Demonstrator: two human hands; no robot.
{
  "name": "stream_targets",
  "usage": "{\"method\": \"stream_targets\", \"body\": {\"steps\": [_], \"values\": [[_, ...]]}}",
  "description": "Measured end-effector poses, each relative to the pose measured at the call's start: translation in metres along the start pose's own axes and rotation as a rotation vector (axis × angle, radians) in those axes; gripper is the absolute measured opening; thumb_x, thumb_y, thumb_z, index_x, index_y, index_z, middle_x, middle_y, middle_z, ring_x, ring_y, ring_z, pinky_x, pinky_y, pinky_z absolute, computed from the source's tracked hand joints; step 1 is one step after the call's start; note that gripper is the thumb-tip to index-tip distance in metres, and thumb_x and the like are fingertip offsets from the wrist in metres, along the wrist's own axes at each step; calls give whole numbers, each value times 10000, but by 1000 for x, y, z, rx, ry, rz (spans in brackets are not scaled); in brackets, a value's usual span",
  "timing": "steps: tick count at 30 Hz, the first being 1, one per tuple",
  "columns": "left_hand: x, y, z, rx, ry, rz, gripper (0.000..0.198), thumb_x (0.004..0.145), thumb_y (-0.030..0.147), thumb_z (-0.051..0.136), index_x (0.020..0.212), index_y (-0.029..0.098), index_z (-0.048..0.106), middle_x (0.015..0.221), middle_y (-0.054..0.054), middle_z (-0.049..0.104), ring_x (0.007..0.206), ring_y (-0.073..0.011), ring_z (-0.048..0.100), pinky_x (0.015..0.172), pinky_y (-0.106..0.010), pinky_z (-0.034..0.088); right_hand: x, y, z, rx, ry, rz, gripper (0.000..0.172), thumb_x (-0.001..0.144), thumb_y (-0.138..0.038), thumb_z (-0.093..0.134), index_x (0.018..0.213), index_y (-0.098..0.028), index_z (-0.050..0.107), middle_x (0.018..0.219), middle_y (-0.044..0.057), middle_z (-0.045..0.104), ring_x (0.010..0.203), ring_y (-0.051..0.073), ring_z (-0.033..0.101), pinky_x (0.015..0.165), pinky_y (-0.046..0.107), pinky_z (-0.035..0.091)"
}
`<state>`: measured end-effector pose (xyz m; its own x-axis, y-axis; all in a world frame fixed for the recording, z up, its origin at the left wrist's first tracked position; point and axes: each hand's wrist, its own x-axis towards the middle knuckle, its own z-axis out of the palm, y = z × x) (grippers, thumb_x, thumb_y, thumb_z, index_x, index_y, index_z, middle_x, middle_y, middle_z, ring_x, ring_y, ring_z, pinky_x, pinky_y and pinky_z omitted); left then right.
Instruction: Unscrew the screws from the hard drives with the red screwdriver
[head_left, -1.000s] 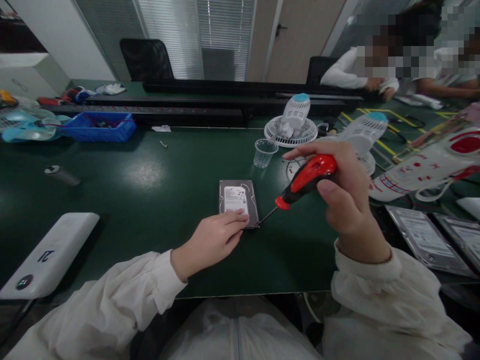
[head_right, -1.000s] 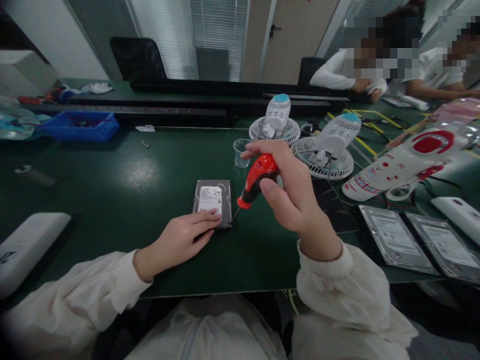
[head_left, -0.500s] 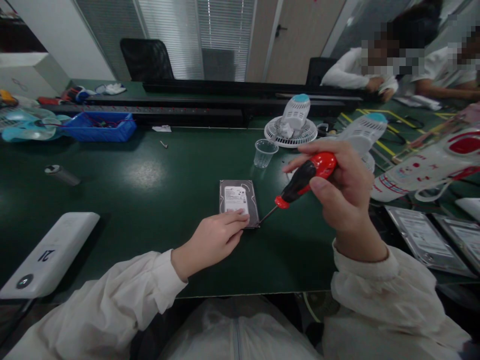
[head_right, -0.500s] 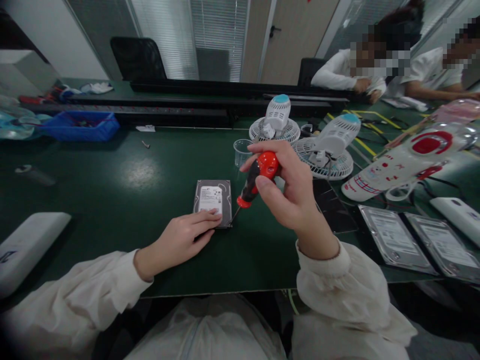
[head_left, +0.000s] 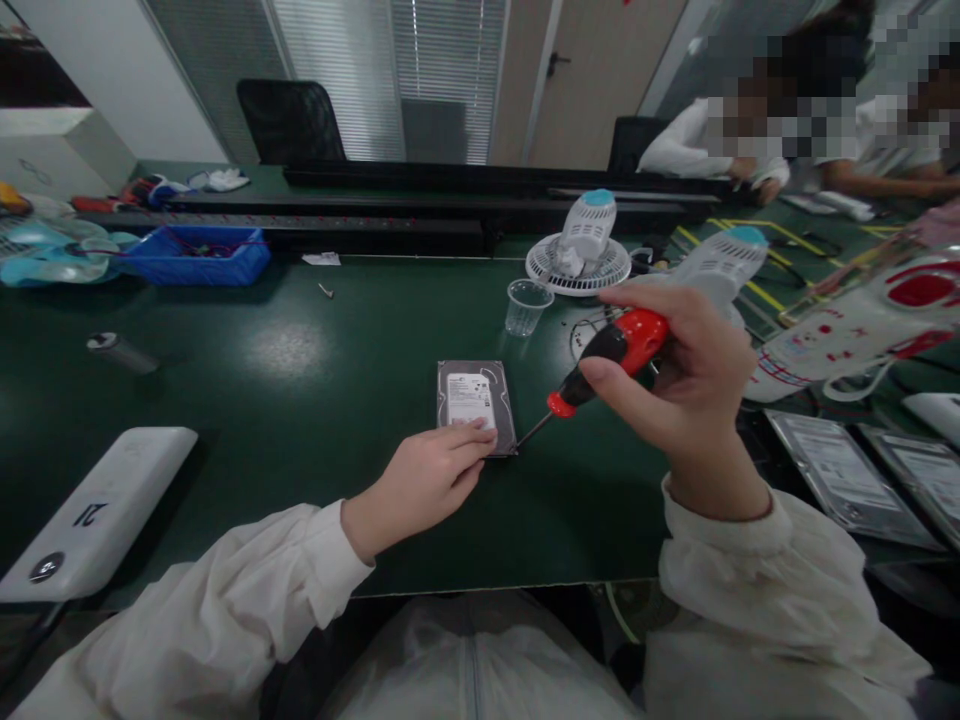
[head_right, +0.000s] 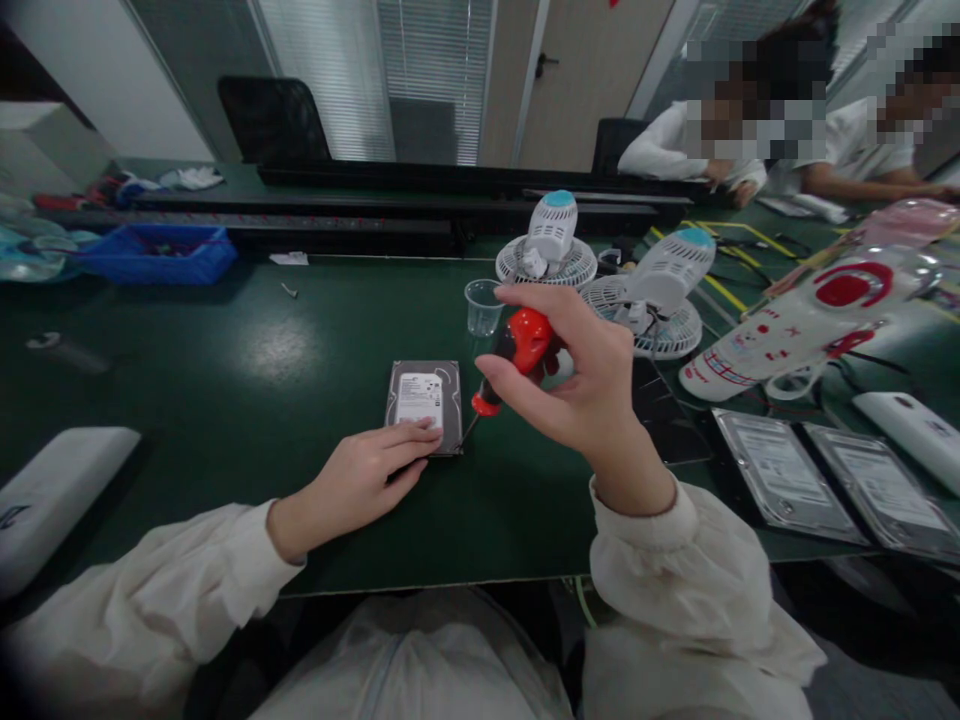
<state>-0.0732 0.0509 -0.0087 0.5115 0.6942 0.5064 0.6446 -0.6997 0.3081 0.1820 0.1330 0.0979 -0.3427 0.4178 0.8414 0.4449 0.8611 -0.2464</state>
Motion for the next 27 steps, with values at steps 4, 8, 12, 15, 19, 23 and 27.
{"method": "stream_targets", "body": {"steps": [4, 8, 12, 15, 19, 23, 27], "values": [[0, 0, -1, 1, -3, 3, 267, 1032, 129, 604, 1243, 154, 766, 1290, -95, 814, 1209, -239, 786, 1036, -403, 673, 0, 0, -2, 0, -12, -10, 487, 948, -603, 702, 1336, -308, 694, 1073, 67, 803, 752, 243, 736, 635, 407, 588], [1, 1, -1, 1, 4, 0, 258, 1035, 131, 601, 1233, 140, 767, 1289, -108, 812, 1189, -244, 793, 1021, -406, 679, -3, 0, -2, 143, -68, 58, 457, 1044, -510, 541, 1450, -325, 640, 1154, 73, 803, 849, 256, 767, 703, 436, 627], [1, 2, -1, -3, 2, -3, 249, 1039, 135, 595, 1214, 151, 771, 1289, -102, 812, 1179, -241, 797, 995, -392, 687, -2, -2, 0, 41, 47, 53, 299, 942, -513, 724, 1165, -313, 726, 882, 19, 713, 716, 212, 691, 620, 385, 581], [1, 2, -1, -1, 4, 7, 242, 1035, 131, 600, 1203, 138, 774, 1287, -105, 813, 1160, -244, 802, 990, -396, 689, -1, -2, 3, 18, 36, 57, 282, 951, -502, 719, 1149, -302, 708, 909, 24, 719, 755, 208, 700, 652, 377, 594], [2, 2, -2, 0, 6, 12, 247, 1032, 127, 602, 1211, 129, 774, 1288, -110, 812, 1154, -247, 804, 981, -402, 692, -2, 0, 6, 182, -14, 93, 407, 956, -364, 746, 1351, -316, 661, 1140, 46, 782, 936, 228, 774, 700, 354, 637], [1, 2, -1, -10, -3, 8, 253, 1029, 126, 604, 1214, 128, 776, 1295, -115, 810, 1171, -250, 799, 1006, -415, 685, 0, 4, 5, 151, 47, 25, 488, 877, -375, 842, 1330, -318, 672, 1120, 38, 750, 852, 215, 739, 697, 374, 631], [1, 1, 0, -12, -4, 1, 261, 1031, 129, 602, 1227, 146, 773, 1305, -105, 807, 1193, -244, 792, 1024, -408, 677, 1, 8, 3, 40, 39, -67, 290, 977, -507, 690, 1174, -296, 711, 933, 19, 685, 777, 196, 656, 732, 392, 600]]}}
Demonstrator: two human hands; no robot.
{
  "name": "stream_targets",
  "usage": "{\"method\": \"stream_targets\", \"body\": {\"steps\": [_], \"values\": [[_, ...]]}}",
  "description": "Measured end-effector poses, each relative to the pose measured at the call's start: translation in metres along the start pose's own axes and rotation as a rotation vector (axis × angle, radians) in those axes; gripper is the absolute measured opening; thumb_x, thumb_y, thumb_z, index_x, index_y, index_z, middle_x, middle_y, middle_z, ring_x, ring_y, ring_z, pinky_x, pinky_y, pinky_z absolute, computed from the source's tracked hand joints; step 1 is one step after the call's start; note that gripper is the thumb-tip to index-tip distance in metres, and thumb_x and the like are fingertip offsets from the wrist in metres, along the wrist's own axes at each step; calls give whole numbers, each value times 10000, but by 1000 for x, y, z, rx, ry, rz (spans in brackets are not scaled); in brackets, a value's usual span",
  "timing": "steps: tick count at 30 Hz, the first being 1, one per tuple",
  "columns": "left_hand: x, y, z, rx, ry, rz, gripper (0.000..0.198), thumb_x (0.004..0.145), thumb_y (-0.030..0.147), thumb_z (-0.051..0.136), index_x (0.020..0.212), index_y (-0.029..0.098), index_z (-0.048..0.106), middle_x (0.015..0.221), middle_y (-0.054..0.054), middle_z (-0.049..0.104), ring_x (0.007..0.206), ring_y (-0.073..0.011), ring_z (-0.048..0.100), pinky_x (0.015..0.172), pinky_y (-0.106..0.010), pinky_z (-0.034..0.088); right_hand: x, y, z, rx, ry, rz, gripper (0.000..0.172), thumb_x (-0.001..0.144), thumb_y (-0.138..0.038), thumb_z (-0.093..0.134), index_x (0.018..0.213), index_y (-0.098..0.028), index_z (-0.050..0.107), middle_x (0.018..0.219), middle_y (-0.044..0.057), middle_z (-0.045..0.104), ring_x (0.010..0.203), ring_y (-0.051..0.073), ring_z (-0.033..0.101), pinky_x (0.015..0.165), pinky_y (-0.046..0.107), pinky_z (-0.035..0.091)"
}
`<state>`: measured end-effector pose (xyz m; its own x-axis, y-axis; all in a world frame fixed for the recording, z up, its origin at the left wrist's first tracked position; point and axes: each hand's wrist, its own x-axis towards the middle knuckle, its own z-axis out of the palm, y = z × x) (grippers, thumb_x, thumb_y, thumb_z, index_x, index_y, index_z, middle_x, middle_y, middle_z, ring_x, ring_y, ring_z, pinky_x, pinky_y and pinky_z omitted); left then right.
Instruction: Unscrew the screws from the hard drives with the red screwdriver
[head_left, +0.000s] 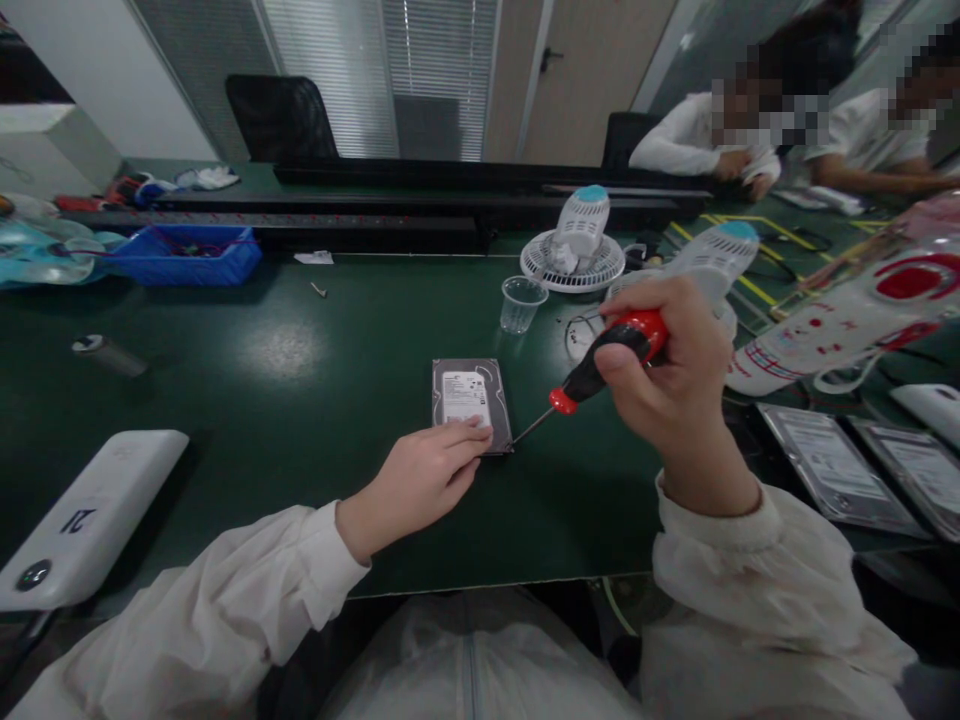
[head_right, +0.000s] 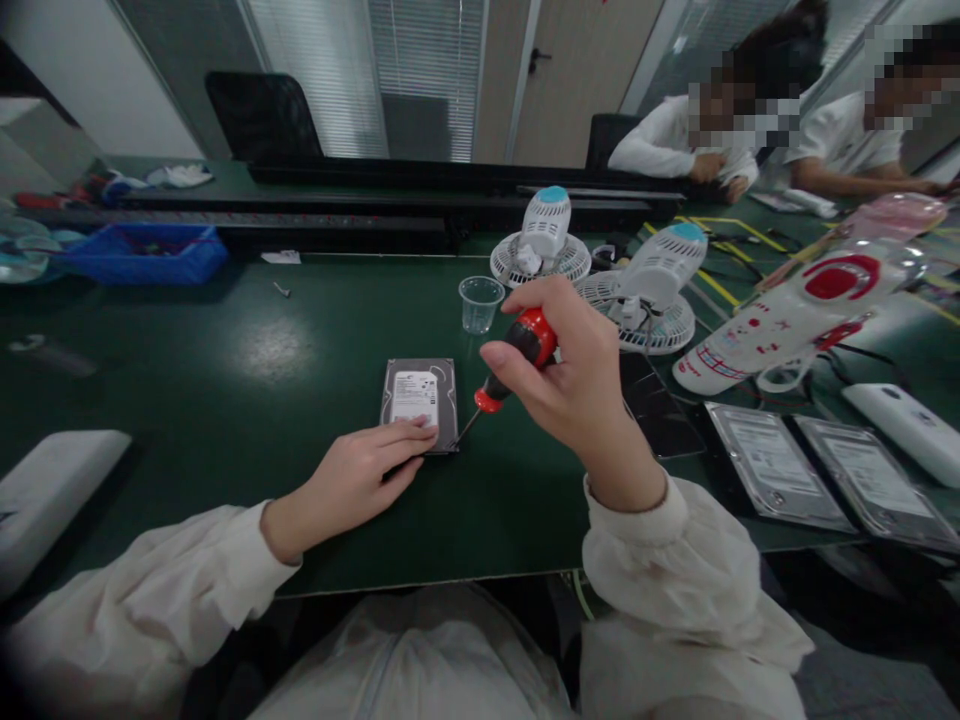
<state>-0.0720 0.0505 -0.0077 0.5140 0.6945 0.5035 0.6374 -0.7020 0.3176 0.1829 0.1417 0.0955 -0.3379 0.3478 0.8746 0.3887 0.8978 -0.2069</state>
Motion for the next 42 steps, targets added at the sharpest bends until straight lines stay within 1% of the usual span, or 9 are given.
{"method": "stream_targets", "body": {"steps": [3, 6, 11, 16, 19, 24, 30, 36, 42], "values": [[0, 0, 0, 11, -1, 1, 255, 1034, 133, 599, 1219, 147, 775, 1310, -108, 805, 1182, -246, 796, 1005, -403, 684, -3, 2, -1, 159, -93, 51, 406, 1050, -492, 513, 1387, -299, 631, 1163, 59, 704, 890, 220, 674, 836, 444, 605], [0, 0, -1, 18, 0, 5, 254, 1034, 134, 599, 1218, 136, 774, 1302, -116, 806, 1168, -251, 801, 992, -406, 689, -5, 3, -1, 235, -146, 99, 488, 1027, -442, 554, 1502, -332, 553, 1287, 71, 691, 941, 238, 699, 844, 461, 614], [0, 0, -1, 22, -7, 4, 250, 1030, 130, 612, 1222, 134, 772, 1300, -106, 809, 1183, -249, 795, 1008, -401, 684, -3, 1, -1, 54, -55, -9, 473, 912, -401, 772, 1366, -351, 650, 1081, 33, 696, 765, 197, 659, 692, 400, 611], [1, 0, 0, 16, 5, 3, 246, 1032, 129, 608, 1215, 136, 773, 1301, -110, 807, 1168, -248, 801, 992, -400, 690, -5, 1, -2, 189, -137, 87, 502, 996, -553, 612, 1451, -343, 595, 1196, 75, 708, 967, 263, 731, 783, 449, 635], [1, 0, -1, 14, 5, 3, 249, 1035, 131, 605, 1220, 137, 771, 1295, -109, 809, 1167, -247, 801, 990, -399, 691, -6, 0, -2, 207, -151, 127, 544, 975, -537, 644, 1477, -335, 587, 1184, 76, 720, 940, 256, 739, 689, 401, 620], [0, 0, 0, 21, 14, 11, 246, 1034, 132, 605, 1215, 136, 771, 1289, -112, 811, 1158, -247, 804, 992, -397, 690, -2, -1, -3, 23, -43, -35, 489, 850, -428, 840, 1300, -314, 685, 1057, 37, 739, 789, 214, 691, 616, 367, 586], [0, 0, 0, 9, 6, 3, 247, 1037, 136, 606, 1221, 131, 770, 1292, -115, 809, 1173, -252, 798, 1005, -409, 686, -7, -4, -2, 191, -157, 91, 536, 1035, -545, 522, 1532, -348, 549, 1199, 67, 719, 918, 251, 724, 718, 430, 604], [0, -1, 1, 17, 9, 11, 267, 1034, 122, 593, 1235, 133, 769, 1301, -117, 807, 1195, -256, 792, 1013, -423, 683, -3, -2, 3, 13, 33, -39, 423, 885, -482, 806, 1257, -323, 687, 956, 13, 671, 774, 201, 633, 691, 381, 571], [1, 1, 0, 3, 11, 10, 259, 1041, 133, 587, 1217, 121, 777, 1272, -116, 817, 1165, -253, 801, 1000, -423, 689, -6, -6, 9, 96, 30, 101, 343, 1083, -468, 508, 1315, -315, 708, 984, 34, 740, 816, 214, 710, 724, 398, 602]]}}
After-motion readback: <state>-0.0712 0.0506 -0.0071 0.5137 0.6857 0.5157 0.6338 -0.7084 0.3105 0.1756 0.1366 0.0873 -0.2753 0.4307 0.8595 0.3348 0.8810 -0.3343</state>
